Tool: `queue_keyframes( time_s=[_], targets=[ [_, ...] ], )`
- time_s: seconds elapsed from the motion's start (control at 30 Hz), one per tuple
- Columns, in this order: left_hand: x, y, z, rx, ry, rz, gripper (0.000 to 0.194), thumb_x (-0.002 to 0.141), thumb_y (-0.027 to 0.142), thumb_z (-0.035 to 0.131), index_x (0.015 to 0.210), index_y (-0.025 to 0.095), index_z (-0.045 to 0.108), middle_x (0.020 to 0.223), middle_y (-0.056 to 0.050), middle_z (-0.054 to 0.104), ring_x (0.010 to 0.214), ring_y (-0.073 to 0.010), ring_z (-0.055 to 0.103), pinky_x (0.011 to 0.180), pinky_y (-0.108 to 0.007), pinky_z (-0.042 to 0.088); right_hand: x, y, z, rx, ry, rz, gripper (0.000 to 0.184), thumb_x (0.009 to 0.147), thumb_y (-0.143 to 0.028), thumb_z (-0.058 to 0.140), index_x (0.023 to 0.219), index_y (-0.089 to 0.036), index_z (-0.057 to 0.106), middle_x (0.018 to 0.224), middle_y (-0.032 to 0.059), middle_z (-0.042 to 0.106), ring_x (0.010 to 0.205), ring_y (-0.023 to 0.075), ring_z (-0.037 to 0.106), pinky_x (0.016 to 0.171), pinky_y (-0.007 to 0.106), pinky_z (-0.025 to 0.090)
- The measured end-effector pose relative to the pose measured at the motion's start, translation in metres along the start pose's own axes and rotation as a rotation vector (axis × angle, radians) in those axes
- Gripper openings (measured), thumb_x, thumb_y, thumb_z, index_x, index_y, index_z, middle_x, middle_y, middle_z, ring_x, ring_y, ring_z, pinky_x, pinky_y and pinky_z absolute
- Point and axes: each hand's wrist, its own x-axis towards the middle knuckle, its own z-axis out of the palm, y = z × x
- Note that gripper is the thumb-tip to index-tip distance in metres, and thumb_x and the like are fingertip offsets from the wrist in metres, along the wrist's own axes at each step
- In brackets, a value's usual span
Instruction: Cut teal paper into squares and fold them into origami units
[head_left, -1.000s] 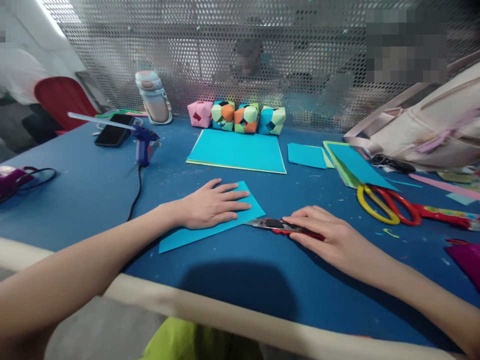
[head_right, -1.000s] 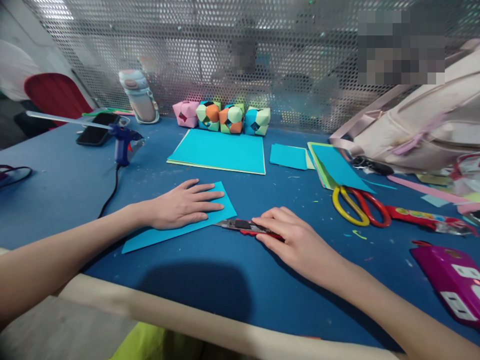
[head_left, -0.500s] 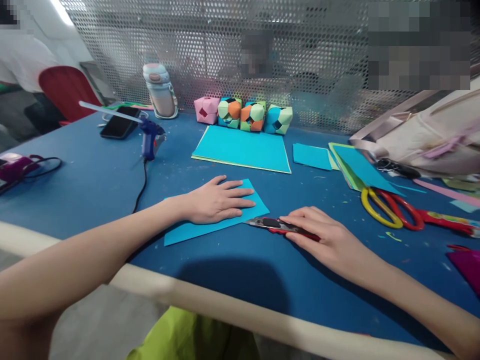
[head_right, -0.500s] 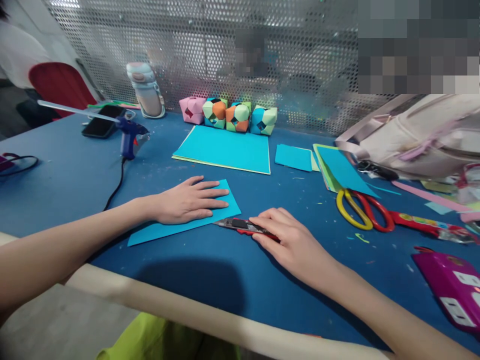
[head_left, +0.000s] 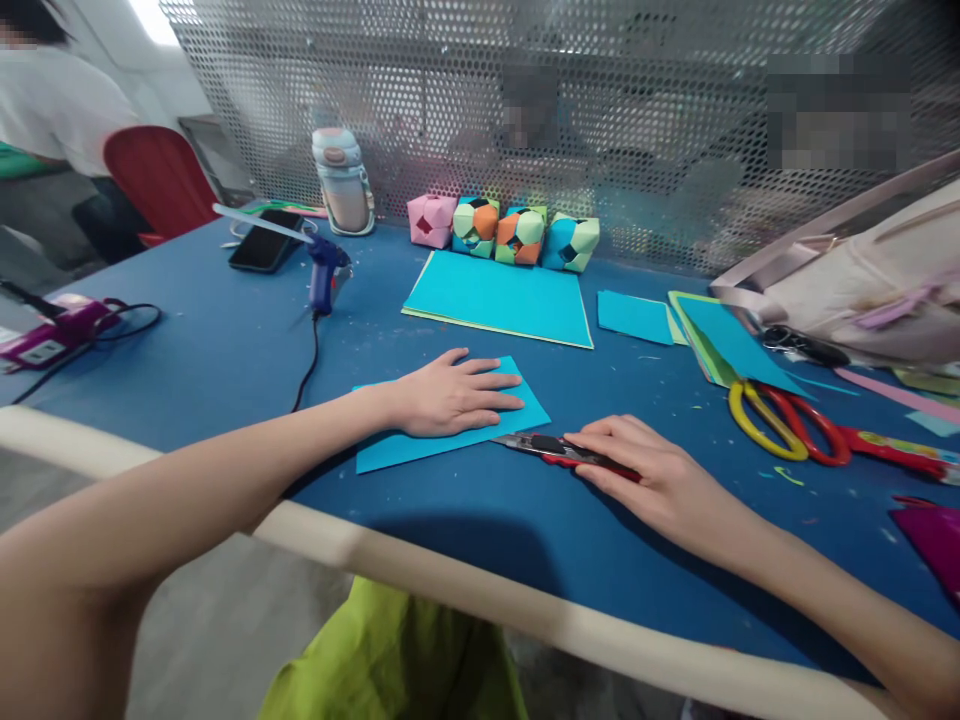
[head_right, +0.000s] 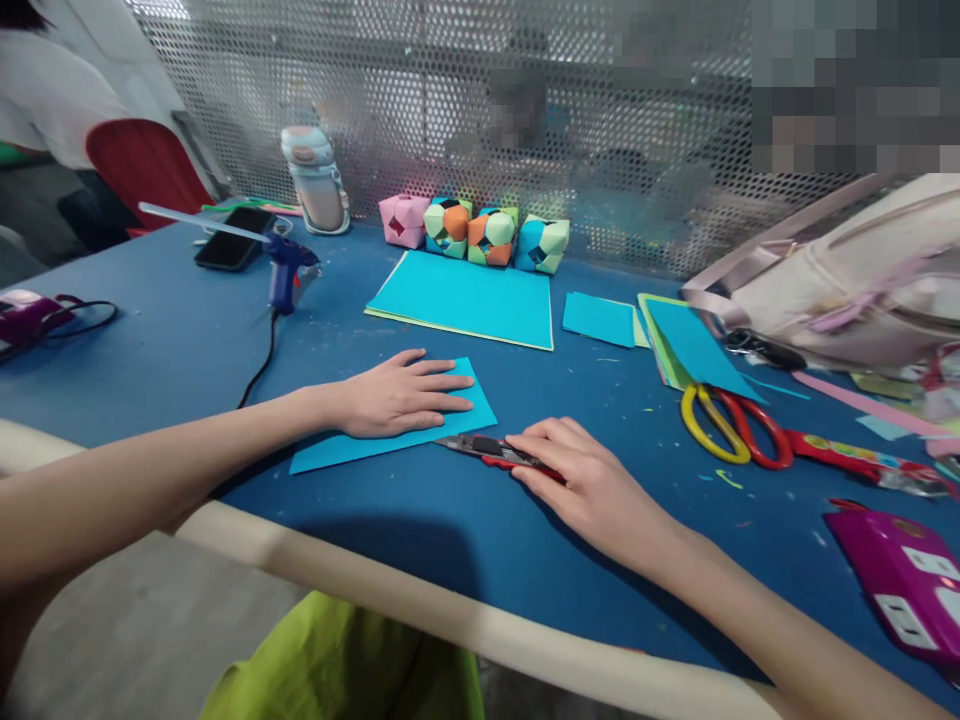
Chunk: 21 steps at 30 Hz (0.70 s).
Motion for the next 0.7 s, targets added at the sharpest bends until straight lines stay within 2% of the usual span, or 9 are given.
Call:
queue_keyframes(
  time_s=[0.2,0.7],
  targets=[
    [-0.0004,-0.0008,0.0006,-0.010,0.014,0.016,0.046,0.099,0.045,0.023,0.141,0.035,0.040,0.155,0.002,0.030,0.143,-0.0242,0.023,0.113,-0.049,0.010,0.0032,-0.0017,0.0019,0.007,-0.004,-0.019,0.028,0.095,-0.031,0.046,0.115,-0.020,0.063,0.101,0.0098,0.064,0.095,0.0223,0.058,0.080,0.038,0.050],
    [0.0004,-0.0021,0.0050,-0.031,0.051,0.038,0.047,0.099,0.046,0.022,0.141,0.033,0.041,0.154,0.001,0.032,0.143,-0.0243,0.023,0.113,-0.049,0.010,0.0101,-0.0084,0.0044,-0.016,-0.036,-0.054,0.026,0.095,-0.029,0.047,0.115,-0.021,0.062,0.103,0.0095,0.065,0.094,0.0213,0.058,0.078,0.036,0.050]
  ],
)
